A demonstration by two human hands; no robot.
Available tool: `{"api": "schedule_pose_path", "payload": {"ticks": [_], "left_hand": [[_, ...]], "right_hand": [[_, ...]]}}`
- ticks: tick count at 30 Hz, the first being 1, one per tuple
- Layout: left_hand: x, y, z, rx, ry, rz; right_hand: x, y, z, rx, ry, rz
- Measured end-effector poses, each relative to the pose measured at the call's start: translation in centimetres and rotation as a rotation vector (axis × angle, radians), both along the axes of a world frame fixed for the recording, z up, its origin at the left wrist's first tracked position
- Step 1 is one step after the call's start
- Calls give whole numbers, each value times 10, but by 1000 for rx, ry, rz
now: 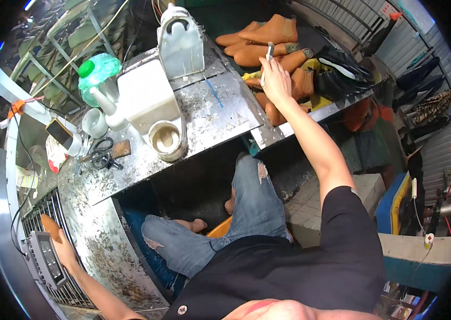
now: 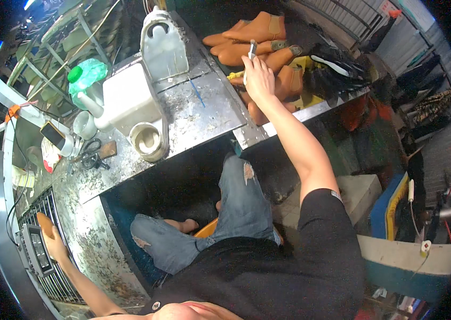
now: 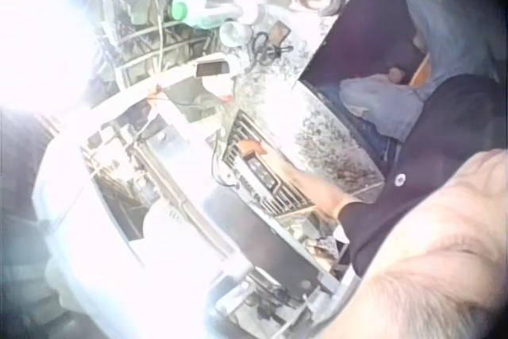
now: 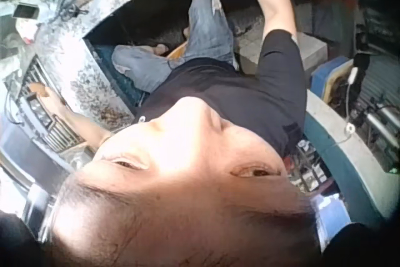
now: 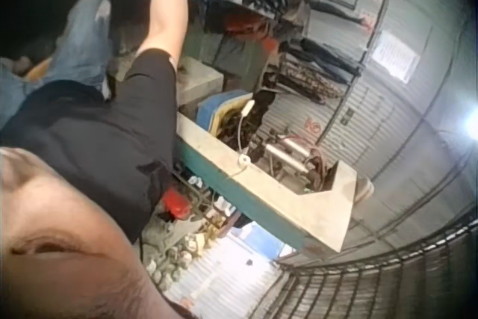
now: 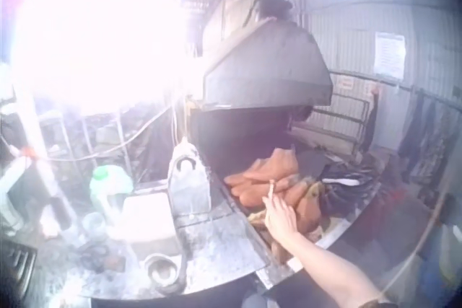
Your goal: The person sits at a workbench and uses a brush to apply a liquid finish to a brown leather shoe. They repeatedly dip the brush into a container and paint the shoe's upper and heel areas, rotating the shoe to cover different sides.
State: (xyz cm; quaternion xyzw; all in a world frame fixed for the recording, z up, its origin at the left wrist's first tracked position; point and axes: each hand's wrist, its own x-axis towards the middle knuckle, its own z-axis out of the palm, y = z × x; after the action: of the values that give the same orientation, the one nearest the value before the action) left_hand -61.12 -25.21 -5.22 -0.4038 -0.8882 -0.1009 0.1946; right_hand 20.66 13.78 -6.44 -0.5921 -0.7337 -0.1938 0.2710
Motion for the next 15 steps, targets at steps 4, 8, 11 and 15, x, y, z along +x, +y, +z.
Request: {"api": "schedule_pose_path", "payload": {"ticks": [4, 8, 11, 15], "left_hand": [[148, -26, 14, 70, -312, -250], [294, -26, 41, 41, -726, -516], [372, -6, 55, 20, -986, -740], [429, 46, 51, 87, -1114, -1122]], "right_hand": [[25, 25, -13, -63, -47, -56], [62, 5, 16, 60, 50, 19], [60, -47, 93, 18, 250, -46], [53, -136, 176, 197, 386, 385]]}}
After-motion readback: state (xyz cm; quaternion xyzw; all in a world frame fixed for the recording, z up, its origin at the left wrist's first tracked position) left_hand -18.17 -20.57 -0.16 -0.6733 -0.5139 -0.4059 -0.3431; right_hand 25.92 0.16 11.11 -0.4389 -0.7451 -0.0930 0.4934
